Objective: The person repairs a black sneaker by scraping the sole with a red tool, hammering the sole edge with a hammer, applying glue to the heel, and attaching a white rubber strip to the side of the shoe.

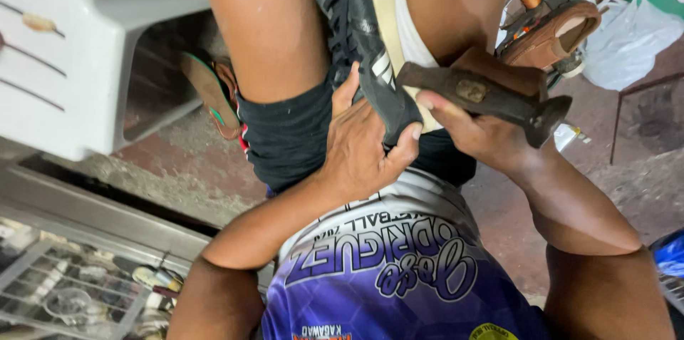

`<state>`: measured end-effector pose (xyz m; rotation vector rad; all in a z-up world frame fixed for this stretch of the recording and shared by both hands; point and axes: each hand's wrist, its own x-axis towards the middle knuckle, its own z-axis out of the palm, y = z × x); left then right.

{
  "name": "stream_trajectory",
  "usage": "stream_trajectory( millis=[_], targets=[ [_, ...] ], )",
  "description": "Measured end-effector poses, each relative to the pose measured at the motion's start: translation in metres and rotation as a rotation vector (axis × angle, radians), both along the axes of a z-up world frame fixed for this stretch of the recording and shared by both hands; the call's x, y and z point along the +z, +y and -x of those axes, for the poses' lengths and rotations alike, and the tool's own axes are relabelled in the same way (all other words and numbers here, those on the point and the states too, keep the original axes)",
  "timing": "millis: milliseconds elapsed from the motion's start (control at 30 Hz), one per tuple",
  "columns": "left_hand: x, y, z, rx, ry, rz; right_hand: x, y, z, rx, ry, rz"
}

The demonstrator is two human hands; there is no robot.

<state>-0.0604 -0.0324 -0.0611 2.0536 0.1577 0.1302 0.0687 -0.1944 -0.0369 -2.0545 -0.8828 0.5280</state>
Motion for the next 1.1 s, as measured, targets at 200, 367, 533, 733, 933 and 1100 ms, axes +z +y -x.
stream_trajectory(
  millis=[200,367,533,733,933,1100],
  targets=[
    [0.002,0.002,0.001,0.006,-0.079,-0.019,-0.001,-0.008,0.001,-0.152,0.106,-0.008],
    [0.011,-0.004,0.016,-0.042,-0.146,-0.076,0.003,-0.018,0.009,-0.266,0.306,-0.253],
    [0.018,-0.007,0.015,-0.062,-0.224,-0.204,0.006,-0.023,0.021,-0.170,0.187,-0.153],
    [0.014,-0.002,0.011,-0.104,-0.225,-0.254,-0.005,-0.026,0.026,-0.237,0.310,-0.203],
    [0.029,0.002,0.013,0.012,-0.108,-0.274,-0.011,-0.016,0.032,-0.243,0.302,-0.262],
    [0.035,0.009,0.013,0.131,0.026,-0.207,-0.005,-0.003,0.029,-0.182,0.049,-0.048]
  ],
)
